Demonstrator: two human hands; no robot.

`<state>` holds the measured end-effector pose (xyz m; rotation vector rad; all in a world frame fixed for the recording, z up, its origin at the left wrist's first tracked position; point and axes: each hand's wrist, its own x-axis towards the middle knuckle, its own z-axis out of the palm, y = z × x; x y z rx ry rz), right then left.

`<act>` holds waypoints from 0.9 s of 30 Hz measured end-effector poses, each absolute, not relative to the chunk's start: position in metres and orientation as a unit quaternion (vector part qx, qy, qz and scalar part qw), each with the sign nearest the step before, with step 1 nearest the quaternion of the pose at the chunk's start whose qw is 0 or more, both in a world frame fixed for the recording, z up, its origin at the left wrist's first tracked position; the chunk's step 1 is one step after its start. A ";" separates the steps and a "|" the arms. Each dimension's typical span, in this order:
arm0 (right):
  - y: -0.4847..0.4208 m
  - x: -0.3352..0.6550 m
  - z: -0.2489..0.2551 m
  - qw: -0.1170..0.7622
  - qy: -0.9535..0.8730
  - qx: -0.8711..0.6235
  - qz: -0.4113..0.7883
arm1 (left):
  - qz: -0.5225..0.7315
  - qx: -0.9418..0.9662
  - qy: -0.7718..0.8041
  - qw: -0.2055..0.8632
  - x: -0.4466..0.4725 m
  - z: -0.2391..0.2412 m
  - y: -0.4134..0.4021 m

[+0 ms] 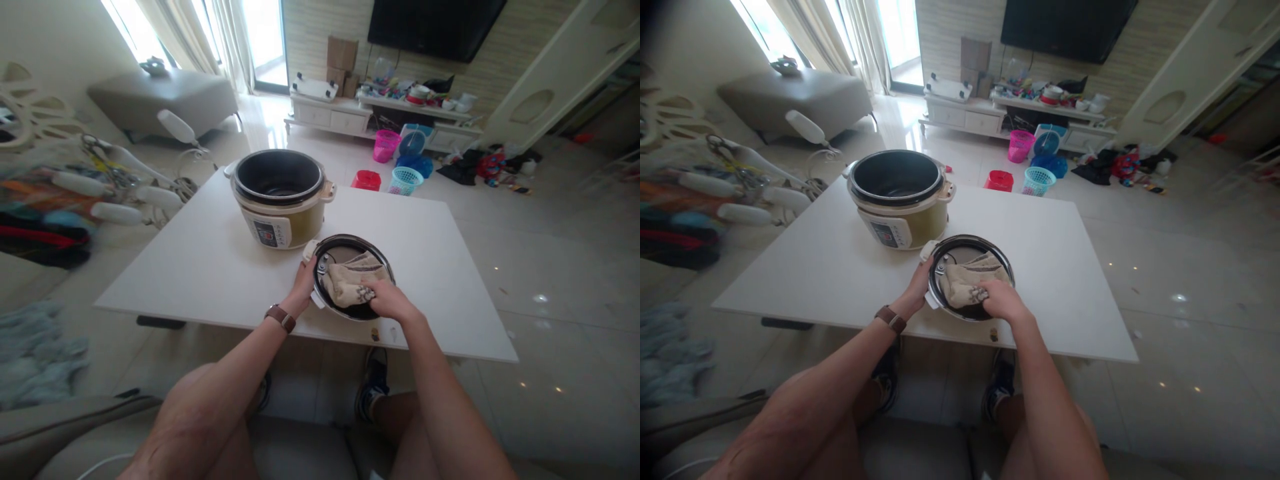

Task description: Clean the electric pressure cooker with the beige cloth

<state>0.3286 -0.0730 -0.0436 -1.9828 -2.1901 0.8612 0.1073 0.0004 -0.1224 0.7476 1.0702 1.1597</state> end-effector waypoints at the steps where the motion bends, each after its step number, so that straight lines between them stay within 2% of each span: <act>1: -0.072 0.332 -0.046 0.059 -0.699 -0.657 0.277 | 0.507 0.326 0.475 0.642 0.108 -0.120 0.000; 7: -0.061 0.325 -0.064 0.267 -0.529 -0.788 0.166 | 0.476 0.364 0.514 0.613 0.116 -0.101 -0.006; 9: -0.060 0.317 -0.064 0.348 -0.481 -0.795 0.127 | 0.469 0.399 0.515 0.596 0.118 -0.097 -0.009; 11: -0.061 0.309 -0.063 0.390 -0.477 -0.780 0.105 | 0.464 0.426 0.510 0.585 0.119 -0.095 -0.011; 13: -0.063 0.299 -0.064 0.364 -0.527 -0.760 0.116 | 0.463 0.440 0.500 0.584 0.119 -0.094 -0.012; 18: -0.062 0.286 -0.075 0.228 -0.675 -0.671 0.204 | 0.469 0.440 0.485 0.593 0.118 -0.094 -0.011; 22: -0.056 0.299 -0.077 0.195 -0.640 -0.716 0.200 | 0.448 0.415 0.511 0.605 0.117 -0.089 -0.013; 27: -0.064 0.302 -0.067 0.113 -0.620 -0.747 0.214 | 0.452 0.404 0.515 0.605 0.117 -0.091 -0.015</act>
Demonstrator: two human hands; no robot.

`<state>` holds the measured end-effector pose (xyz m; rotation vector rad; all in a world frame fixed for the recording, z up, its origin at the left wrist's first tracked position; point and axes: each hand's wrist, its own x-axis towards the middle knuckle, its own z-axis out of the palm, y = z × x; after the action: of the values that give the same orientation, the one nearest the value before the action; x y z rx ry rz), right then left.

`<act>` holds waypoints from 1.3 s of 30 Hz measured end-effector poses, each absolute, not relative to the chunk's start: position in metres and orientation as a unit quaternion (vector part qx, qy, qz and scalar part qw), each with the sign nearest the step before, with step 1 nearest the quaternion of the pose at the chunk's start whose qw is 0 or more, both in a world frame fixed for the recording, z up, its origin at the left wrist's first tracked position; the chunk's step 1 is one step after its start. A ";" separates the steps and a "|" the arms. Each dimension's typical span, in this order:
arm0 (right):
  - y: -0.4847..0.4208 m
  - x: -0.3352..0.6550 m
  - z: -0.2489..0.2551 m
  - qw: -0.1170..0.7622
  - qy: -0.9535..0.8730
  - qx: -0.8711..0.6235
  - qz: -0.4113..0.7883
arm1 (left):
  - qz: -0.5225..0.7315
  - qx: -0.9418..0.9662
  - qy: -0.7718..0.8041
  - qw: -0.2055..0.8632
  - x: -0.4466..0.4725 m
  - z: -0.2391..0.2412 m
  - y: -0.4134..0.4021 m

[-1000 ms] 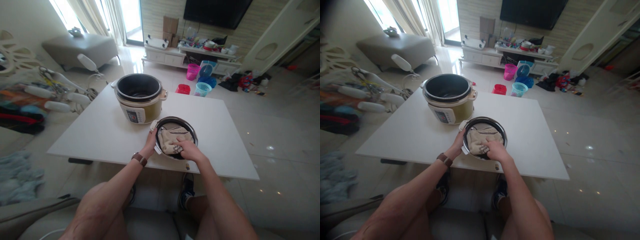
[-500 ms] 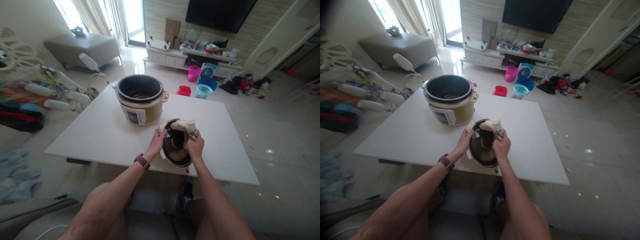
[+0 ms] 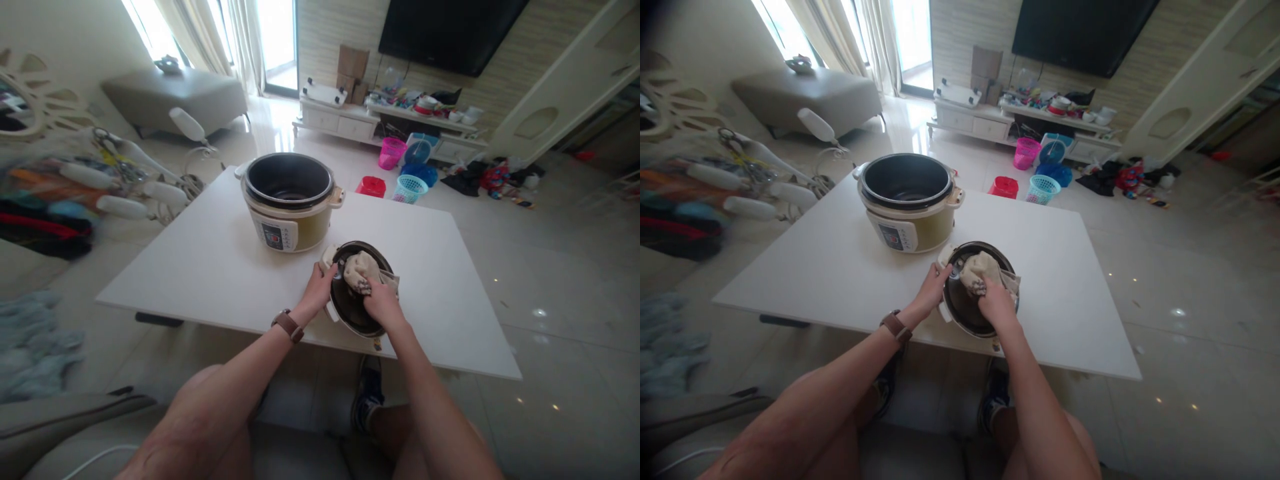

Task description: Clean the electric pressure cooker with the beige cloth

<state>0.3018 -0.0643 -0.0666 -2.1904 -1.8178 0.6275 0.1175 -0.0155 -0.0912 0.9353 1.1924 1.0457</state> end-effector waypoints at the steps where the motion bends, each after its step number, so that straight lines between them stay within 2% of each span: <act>1: -0.068 0.298 -0.065 0.103 -0.625 -0.743 0.216 | 0.455 0.404 0.522 0.597 0.117 -0.093 -0.015; 4: -0.077 0.285 -0.065 0.123 -0.645 -0.716 0.237 | 0.463 0.414 0.532 0.576 0.115 -0.099 -0.013; 6: -0.077 0.278 -0.066 0.183 -0.630 -0.697 0.288 | 0.469 0.426 0.524 0.569 0.114 -0.102 -0.012; 10: -0.063 0.277 -0.069 0.413 -0.405 -0.682 0.448 | 0.457 0.442 0.509 0.581 0.114 -0.102 -0.012; 12: -0.055 0.284 -0.068 0.524 -0.269 -0.650 0.481 | 0.453 0.443 0.507 0.584 0.114 -0.101 -0.012; 15: -0.047 0.301 -0.063 0.637 -0.169 -0.617 0.430 | 0.464 0.436 0.511 0.576 0.114 -0.100 -0.011; 18: -0.048 0.316 -0.056 0.695 -0.188 -0.629 0.291 | 0.473 0.411 0.518 0.582 0.112 -0.101 -0.008; 20: -0.052 0.320 -0.052 0.681 -0.252 -0.659 0.197 | 0.468 0.385 0.527 0.596 0.109 -0.104 -0.006; 22: -0.057 0.318 -0.053 0.611 -0.342 -0.700 0.142 | 0.461 0.358 0.535 0.611 0.108 -0.107 -0.004; 27: -0.065 0.291 -0.064 0.315 -0.574 -0.732 0.186 | 0.470 0.313 0.521 0.640 0.110 -0.113 -0.002; 31: -0.067 0.272 -0.070 0.162 -0.680 -0.681 0.217 | 0.480 0.320 0.516 0.633 0.111 -0.112 -0.004; 34: -0.068 0.270 -0.070 0.132 -0.698 -0.671 0.211 | 0.483 0.327 0.514 0.629 0.111 -0.109 -0.006; 39: -0.070 0.273 -0.069 0.145 -0.696 -0.674 0.202 | 0.485 0.341 0.517 0.618 0.112 -0.105 -0.007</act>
<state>0.2731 -0.0701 -0.0692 -1.9410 -2.0065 0.5812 0.1122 -0.0070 -0.1049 0.7846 1.1893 1.1152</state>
